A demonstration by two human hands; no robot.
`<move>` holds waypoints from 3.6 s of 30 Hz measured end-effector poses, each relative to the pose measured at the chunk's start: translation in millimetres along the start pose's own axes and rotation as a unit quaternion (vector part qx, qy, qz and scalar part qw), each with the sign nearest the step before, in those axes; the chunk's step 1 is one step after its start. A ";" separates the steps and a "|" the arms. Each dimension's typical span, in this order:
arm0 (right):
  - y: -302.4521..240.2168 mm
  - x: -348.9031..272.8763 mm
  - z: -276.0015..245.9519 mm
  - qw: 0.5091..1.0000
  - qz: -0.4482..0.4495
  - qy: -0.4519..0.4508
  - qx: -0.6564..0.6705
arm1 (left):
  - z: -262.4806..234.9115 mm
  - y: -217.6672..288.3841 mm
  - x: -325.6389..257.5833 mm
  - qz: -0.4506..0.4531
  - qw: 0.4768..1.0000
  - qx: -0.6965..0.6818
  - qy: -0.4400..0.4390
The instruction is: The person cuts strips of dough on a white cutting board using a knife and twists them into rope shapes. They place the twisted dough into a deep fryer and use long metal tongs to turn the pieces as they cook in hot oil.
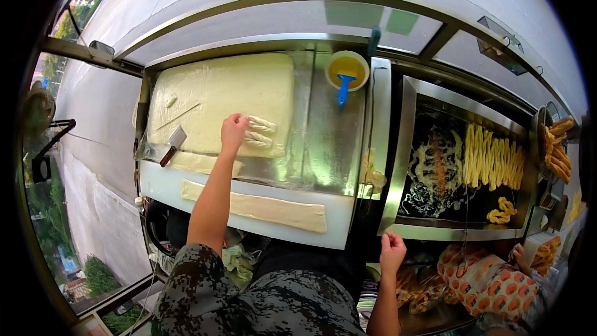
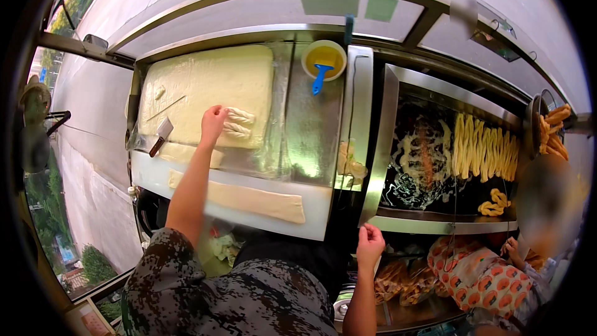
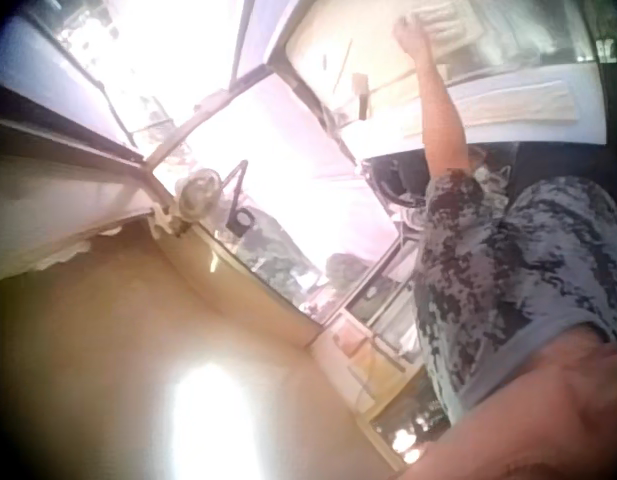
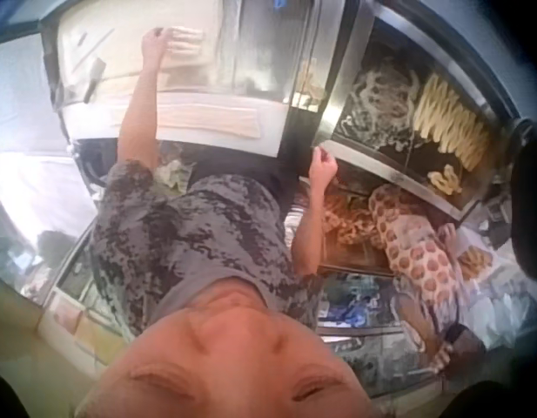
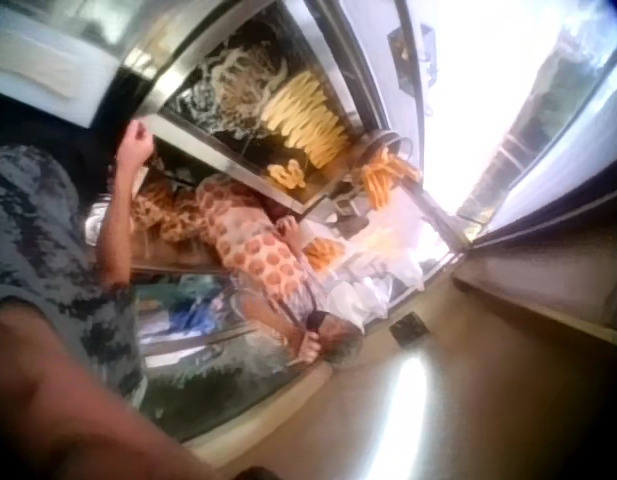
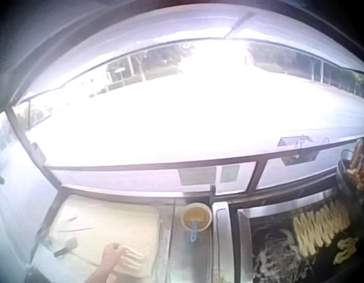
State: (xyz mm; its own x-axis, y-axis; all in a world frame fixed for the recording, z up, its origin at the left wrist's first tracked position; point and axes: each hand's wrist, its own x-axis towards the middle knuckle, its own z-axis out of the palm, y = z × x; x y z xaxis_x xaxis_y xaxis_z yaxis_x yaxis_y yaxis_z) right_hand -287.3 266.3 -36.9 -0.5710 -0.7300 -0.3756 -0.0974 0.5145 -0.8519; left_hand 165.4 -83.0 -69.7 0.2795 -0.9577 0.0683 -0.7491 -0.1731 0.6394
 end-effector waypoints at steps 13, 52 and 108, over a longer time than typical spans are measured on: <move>-95.0 27.4 178.6 0.985 -0.146 -0.092 -0.022 | -30.8 93.4 -24.2 0.166 0.944 -0.148 -0.245; 104.4 -40.0 -106.5 0.933 0.162 0.235 0.222 | 21.4 139.3 -89.9 -0.296 0.723 -0.483 -0.395; -39.3 -14.8 55.2 0.995 -0.051 -0.058 -0.067 | -14.3 -25.8 -29.2 -0.074 0.983 -0.093 -0.136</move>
State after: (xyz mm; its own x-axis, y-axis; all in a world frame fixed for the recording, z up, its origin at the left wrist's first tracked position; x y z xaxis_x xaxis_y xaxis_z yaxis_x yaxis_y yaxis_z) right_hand -230.0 232.1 -18.1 -0.4550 -0.8245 -0.3364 -0.2628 0.4852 -0.8340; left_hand 185.1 -47.3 -77.3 0.1867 -0.9556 -0.2280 -0.5825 -0.2946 0.7576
